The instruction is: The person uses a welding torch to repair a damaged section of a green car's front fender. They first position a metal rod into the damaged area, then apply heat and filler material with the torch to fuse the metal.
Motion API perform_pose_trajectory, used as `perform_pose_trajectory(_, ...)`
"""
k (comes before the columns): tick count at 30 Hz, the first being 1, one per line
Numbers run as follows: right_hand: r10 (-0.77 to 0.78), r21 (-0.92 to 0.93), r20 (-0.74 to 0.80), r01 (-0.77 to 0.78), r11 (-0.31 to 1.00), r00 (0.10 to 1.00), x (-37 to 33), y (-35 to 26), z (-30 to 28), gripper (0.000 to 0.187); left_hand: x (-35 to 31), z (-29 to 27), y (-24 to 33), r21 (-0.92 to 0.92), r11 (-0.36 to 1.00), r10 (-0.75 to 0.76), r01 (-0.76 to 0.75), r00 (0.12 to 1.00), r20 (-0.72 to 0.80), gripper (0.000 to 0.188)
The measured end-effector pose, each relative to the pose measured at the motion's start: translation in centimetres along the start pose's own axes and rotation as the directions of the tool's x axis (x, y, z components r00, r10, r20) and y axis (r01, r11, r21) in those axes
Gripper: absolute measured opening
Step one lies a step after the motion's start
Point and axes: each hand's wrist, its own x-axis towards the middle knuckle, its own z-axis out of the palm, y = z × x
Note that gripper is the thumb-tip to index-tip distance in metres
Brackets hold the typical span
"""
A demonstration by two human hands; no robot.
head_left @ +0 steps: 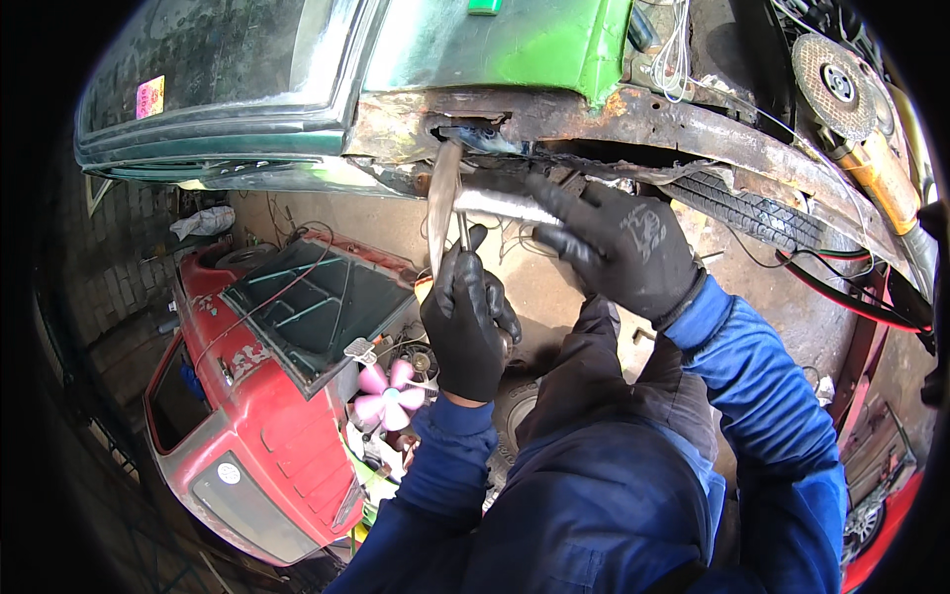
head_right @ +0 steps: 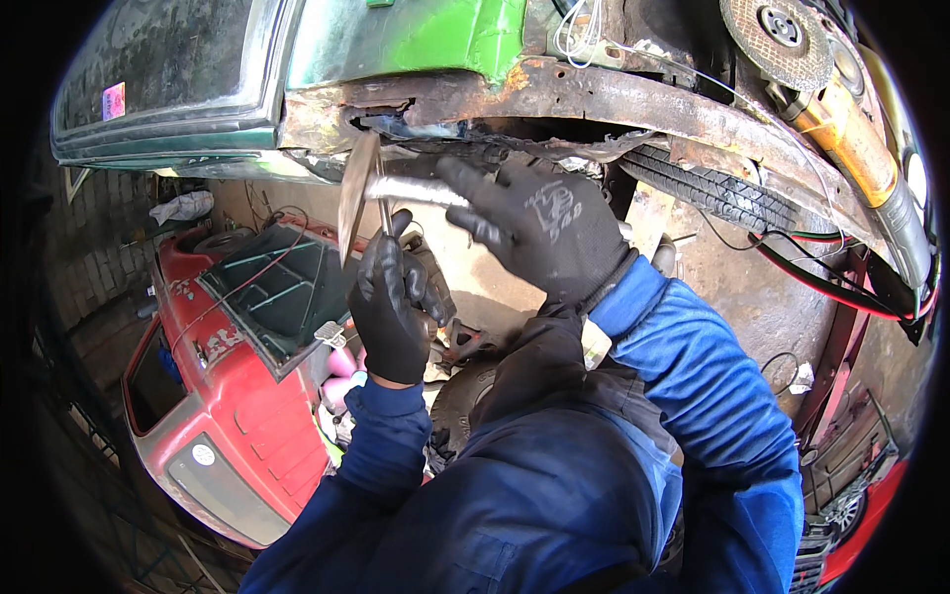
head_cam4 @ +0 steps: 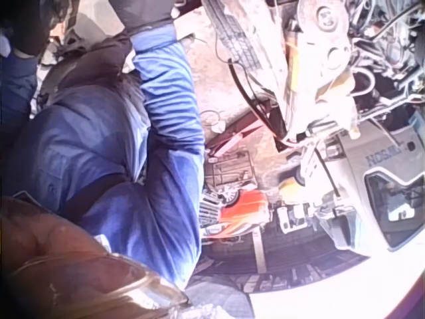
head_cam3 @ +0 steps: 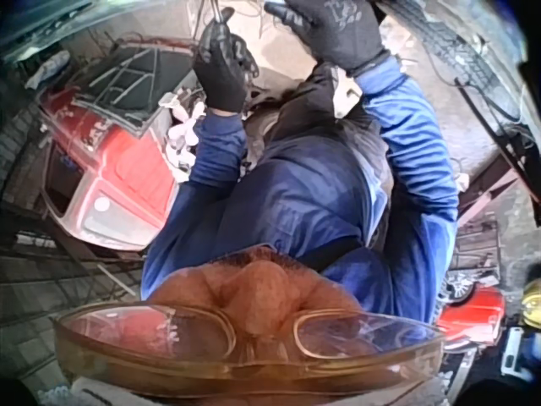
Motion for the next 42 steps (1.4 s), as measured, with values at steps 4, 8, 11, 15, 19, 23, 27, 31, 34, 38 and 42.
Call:
perform_pose_trajectory(4, -0.036, 0.0, 0.028, 0.036, 0.999, 0.999, -0.1, -0.6, -0.5, 0.053, -0.1, 0.1, -0.5, -0.043, 0.999, -0.035, 0.033, 0.998, -0.046, 0.034)
perform_pose_trajectory(8, 0.072, 0.012, 0.074, -0.073, 0.997, 0.995, 0.1, -0.1, -0.8, 0.053, -0.3, -0.3, -0.7, -0.032, 0.998, -0.062, 0.061, 0.998, -0.03, 0.029)
perform_pose_trajectory(11, -0.046, 0.014, 0.151, 0.044, 0.999, 0.987, -0.2, -0.3, -0.6, 0.053, -0.2, -0.3, -1.1, 0.031, 0.999, 0.023, -0.021, 0.999, -0.046, 0.034)
perform_pose_trajectory(15, 0.098, 0.093, -0.042, -0.094, 0.991, 0.994, 0.0, -0.7, 0.0, 0.056, -0.6, -0.3, -1.2, 0.125, 0.989, 0.085, -0.082, 0.996, -0.019, 0.038)
perform_pose_trajectory(19, 0.029, 0.148, 0.068, -0.039, 0.988, 0.997, -1.7, -1.7, -0.4, 0.055, -1.2, -0.6, -1.4, 0.094, 0.995, 0.012, -0.011, 1.0, -0.012, 0.037)
perform_pose_trajectory(23, 0.128, 0.267, 0.036, -0.133, 0.955, 0.991, -4.4, -2.2, -0.5, 0.057, -2.7, -0.6, -2.5, 0.064, 0.998, -0.016, 0.021, 0.997, -0.071, 0.039)
perform_pose_trajectory(27, 0.312, 0.296, 0.122, -0.335, 0.895, 0.942, -8.7, -1.9, -1.8, 0.053, -4.3, -0.7, -3.6, -0.004, 0.999, -0.035, 0.035, 0.992, -0.124, 0.042)
perform_pose_trajectory(31, 0.48, 0.266, 0.207, -0.521, 0.811, 0.853, -12.5, -1.7, -2.7, 0.054, -4.5, -1.1, -3.4, 0.059, 0.998, 0.012, -0.005, 0.993, -0.121, 0.042)
perform_pose_trajectory(34, 0.48, 0.207, 0.206, -0.518, 0.83, 0.853, -14.3, -1.2, -3.4, 0.054, -3.5, -1.2, -2.7, 0.019, 0.999, 0.037, -0.035, 0.992, -0.117, 0.042)
perform_pose_trajectory(38, 0.509, 0.186, 0.232, -0.551, 0.813, 0.829, -15.5, -0.8, -4.0, 0.052, -2.5, -0.9, -1.8, 0.065, 0.988, 0.148, -0.143, 0.986, -0.081, 0.057)
perform_pose_trajectory(42, 0.531, 0.225, 0.241, -0.579, 0.784, 0.813, -16.1, -0.7, -4.5, 0.052, -2.7, -0.5, -1.4, 0.166, 0.979, 0.138, -0.122, 0.987, -0.086, 0.039)
